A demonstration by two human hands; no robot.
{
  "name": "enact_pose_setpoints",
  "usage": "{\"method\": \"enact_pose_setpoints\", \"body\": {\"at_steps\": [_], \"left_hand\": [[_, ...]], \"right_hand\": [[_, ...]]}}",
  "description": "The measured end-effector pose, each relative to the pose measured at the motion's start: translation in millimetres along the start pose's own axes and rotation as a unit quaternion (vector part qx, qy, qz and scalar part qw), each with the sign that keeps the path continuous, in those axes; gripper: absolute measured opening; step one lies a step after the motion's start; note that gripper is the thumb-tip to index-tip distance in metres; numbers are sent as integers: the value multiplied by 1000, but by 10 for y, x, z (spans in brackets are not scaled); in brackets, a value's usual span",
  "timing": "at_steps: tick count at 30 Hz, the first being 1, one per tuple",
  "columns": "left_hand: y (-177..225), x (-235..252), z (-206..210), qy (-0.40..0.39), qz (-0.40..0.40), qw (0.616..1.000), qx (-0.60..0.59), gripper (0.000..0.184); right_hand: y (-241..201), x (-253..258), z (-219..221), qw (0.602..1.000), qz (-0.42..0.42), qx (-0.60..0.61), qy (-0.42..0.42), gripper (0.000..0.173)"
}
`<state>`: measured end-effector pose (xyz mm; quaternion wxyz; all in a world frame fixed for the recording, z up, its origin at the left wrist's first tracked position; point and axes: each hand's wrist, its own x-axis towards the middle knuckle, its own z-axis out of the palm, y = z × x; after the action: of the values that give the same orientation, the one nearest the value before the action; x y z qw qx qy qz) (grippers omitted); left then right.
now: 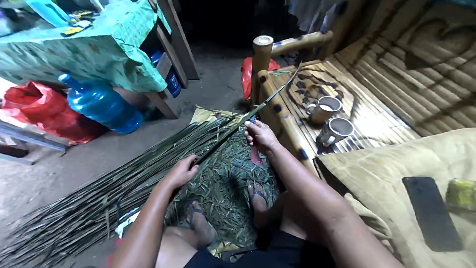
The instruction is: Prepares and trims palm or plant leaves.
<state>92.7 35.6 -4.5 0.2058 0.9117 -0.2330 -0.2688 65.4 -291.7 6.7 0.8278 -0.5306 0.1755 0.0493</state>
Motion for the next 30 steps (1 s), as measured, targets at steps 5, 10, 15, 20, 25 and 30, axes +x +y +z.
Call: {"method": "enact_pose_setpoints", "body": {"at_steps": [5, 10, 15, 20, 25, 30], "left_hand": [[489, 284, 88, -38, 31, 982, -182, 44], [604, 523, 150, -42, 74, 982, -170, 32], [-29, 545, 322, -102, -12, 994, -23, 32], [-634, 146, 87, -129, -115, 985, -24, 34], [-729, -289, -389, -8, -232, 971, 64, 27], [-797, -366, -366, -17, -232, 972, 43, 53]], "right_hand": [[-12, -41, 15, 999, 22, 1, -23, 34], [-108, -88, -161, 999, -18, -2, 27, 23], [-269, 76, -334, 991, -73, 52, 100, 19], [-184, 186, -273, 984, -47, 80, 152, 14], [184, 280, 12, 983, 16, 106, 149, 12], [599, 115, 209, 990, 76, 71, 99, 15]]}}
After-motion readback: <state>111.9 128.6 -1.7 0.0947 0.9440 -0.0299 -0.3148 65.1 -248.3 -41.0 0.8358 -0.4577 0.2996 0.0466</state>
